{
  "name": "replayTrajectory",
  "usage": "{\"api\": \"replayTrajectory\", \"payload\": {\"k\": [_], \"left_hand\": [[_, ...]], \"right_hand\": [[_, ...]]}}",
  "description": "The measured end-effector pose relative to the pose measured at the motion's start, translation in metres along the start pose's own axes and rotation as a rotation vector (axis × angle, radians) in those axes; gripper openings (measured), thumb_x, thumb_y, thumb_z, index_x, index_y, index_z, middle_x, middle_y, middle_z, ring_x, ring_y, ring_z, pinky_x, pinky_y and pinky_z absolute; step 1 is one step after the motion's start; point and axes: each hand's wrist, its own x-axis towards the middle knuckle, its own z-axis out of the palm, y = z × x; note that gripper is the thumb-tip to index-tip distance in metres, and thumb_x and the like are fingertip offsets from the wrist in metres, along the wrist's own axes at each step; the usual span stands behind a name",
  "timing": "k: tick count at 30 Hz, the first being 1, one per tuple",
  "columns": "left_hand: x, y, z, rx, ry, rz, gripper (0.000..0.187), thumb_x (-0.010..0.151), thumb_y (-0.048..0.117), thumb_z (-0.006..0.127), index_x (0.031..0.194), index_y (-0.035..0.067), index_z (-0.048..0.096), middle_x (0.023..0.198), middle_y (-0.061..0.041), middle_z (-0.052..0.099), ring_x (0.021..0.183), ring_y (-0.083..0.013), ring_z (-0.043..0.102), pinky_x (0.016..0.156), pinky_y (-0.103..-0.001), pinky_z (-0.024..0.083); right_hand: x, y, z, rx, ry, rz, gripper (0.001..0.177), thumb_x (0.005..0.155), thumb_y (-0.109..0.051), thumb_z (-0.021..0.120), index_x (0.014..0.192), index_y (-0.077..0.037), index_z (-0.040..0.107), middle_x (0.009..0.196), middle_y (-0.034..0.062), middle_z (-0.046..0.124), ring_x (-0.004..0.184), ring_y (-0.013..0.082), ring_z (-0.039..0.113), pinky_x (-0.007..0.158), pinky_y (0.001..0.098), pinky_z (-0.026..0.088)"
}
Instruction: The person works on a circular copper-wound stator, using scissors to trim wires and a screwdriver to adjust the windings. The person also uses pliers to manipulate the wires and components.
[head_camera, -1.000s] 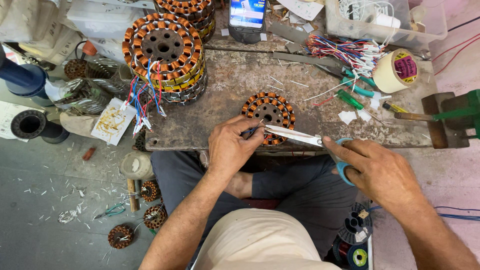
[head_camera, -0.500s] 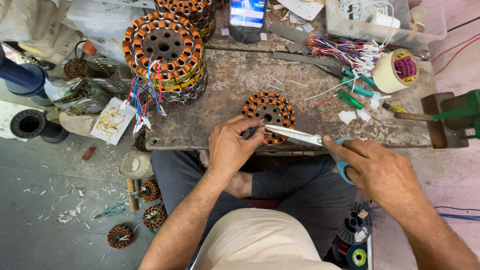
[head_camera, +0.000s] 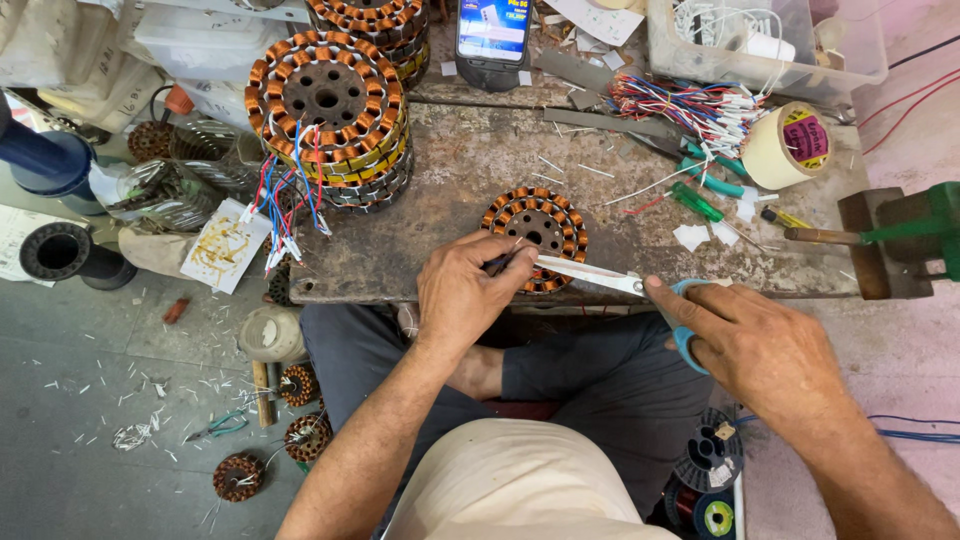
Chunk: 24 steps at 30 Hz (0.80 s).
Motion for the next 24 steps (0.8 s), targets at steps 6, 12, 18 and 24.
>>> {"api": "replayTrajectory", "payload": {"k": [6, 12, 18, 24], "left_hand": [[0.000, -0.003, 0.003, -0.055, -0.015, -0.068, 0.022, 0.086, 0.036, 0.077, 0.097, 0.018, 0.083, 0.085, 0.003, 0.079, 0.059, -0.0143, 0.070, 0.059, -0.030, 0.056], [0.000, -0.003, 0.003, -0.053, 0.028, -0.024, 0.023, 0.087, 0.036, 0.077, 0.096, 0.016, 0.083, 0.086, 0.002, 0.079, 0.065, -0.0148, 0.073, 0.064, -0.030, 0.057], [0.000, 0.000, -0.001, -0.073, 0.022, -0.032, 0.022, 0.087, 0.035, 0.076, 0.096, 0.015, 0.083, 0.090, 0.000, 0.079, 0.060, -0.0169, 0.072, 0.063, -0.031, 0.057], [0.001, 0.000, -0.002, -0.058, 0.017, -0.055, 0.023, 0.085, 0.036, 0.077, 0.095, 0.016, 0.083, 0.086, 0.001, 0.078, 0.058, -0.0176, 0.071, 0.062, -0.031, 0.056]], "right_hand": [[-0.003, 0.007, 0.004, 0.054, 0.013, 0.011, 0.077, 0.074, -0.028, 0.080, 0.147, -0.038, 0.057, 0.107, -0.0025, 0.071, 0.094, 0.0192, 0.070, 0.072, 0.0365, 0.060], [0.011, 0.027, 0.012, 0.255, -0.074, 0.228, 0.080, 0.073, -0.043, 0.085, 0.147, -0.033, 0.055, 0.105, 0.0042, 0.073, 0.091, 0.0295, 0.072, 0.078, 0.0450, 0.059], [0.045, 0.018, 0.017, 0.086, -0.202, 0.169, 0.086, 0.074, -0.042, 0.081, 0.153, -0.033, 0.048, 0.116, 0.0096, 0.067, 0.099, 0.0323, 0.070, 0.079, 0.0461, 0.060], [0.069, 0.012, -0.007, -0.091, -0.323, 0.049, 0.069, 0.079, -0.037, 0.076, 0.145, -0.032, 0.056, 0.116, 0.0031, 0.065, 0.105, 0.0258, 0.069, 0.079, 0.0424, 0.061]]}}
